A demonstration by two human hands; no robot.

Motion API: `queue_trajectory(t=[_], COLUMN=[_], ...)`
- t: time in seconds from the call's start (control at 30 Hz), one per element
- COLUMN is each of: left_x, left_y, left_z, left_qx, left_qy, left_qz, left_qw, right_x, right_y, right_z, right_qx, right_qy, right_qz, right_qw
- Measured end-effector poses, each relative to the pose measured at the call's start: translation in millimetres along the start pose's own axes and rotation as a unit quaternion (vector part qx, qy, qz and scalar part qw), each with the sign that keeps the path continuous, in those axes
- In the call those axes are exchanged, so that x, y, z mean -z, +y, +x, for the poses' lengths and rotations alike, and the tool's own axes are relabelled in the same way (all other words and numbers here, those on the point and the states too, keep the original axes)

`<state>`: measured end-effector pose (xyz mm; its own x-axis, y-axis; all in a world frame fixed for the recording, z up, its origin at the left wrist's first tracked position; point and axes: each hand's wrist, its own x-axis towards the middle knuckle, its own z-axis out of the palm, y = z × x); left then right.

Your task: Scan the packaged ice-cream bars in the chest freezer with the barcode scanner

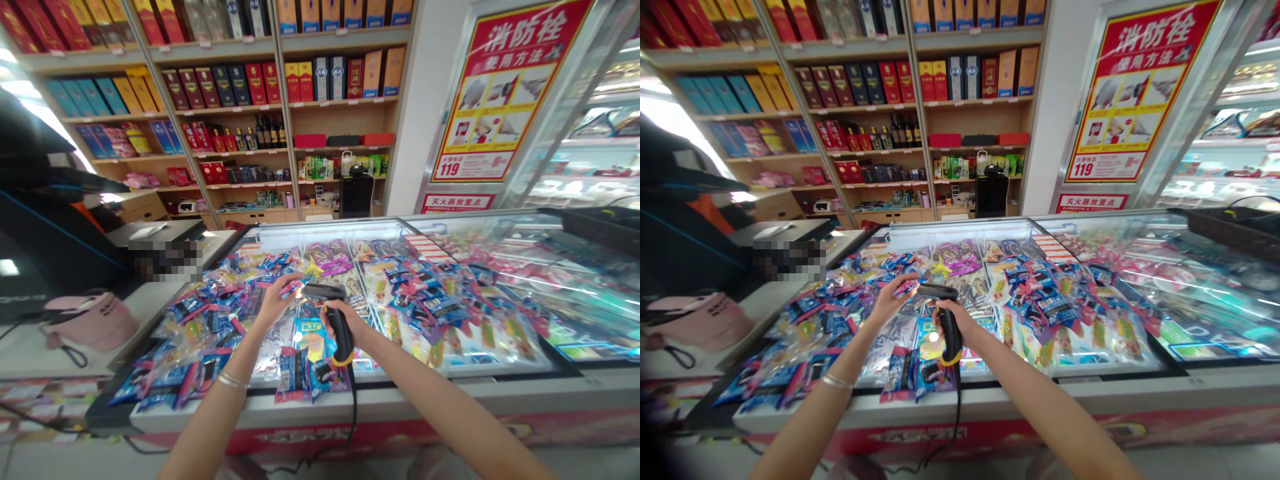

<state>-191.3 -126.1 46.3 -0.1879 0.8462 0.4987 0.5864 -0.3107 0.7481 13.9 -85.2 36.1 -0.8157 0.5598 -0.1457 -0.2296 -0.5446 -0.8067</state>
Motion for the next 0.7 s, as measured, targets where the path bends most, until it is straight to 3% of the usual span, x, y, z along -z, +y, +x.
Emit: queue_trajectory(t=[0.1,0.3,0.7], left_x=[-1.5,-7.1,-8.5], left_y=[-4,-2,1], left_z=[0,-1,-1], left_qx=[0.017,0.199,0.214], left_qy=[0.010,0.019,0.024], left_qz=[-0.016,-0.173,-0.263], left_qw=[1.000,0.964,0.940], right_x=[0,1,-1], right_y=[0,0,2], right_z=[0,1,1], right_qx=[0.004,0.002,0.020], right_qy=[-0.003,-0.002,-0.008], right_qz=[0.002,0.000,-0.021], right_qw=[1.000,1.000,1.000])
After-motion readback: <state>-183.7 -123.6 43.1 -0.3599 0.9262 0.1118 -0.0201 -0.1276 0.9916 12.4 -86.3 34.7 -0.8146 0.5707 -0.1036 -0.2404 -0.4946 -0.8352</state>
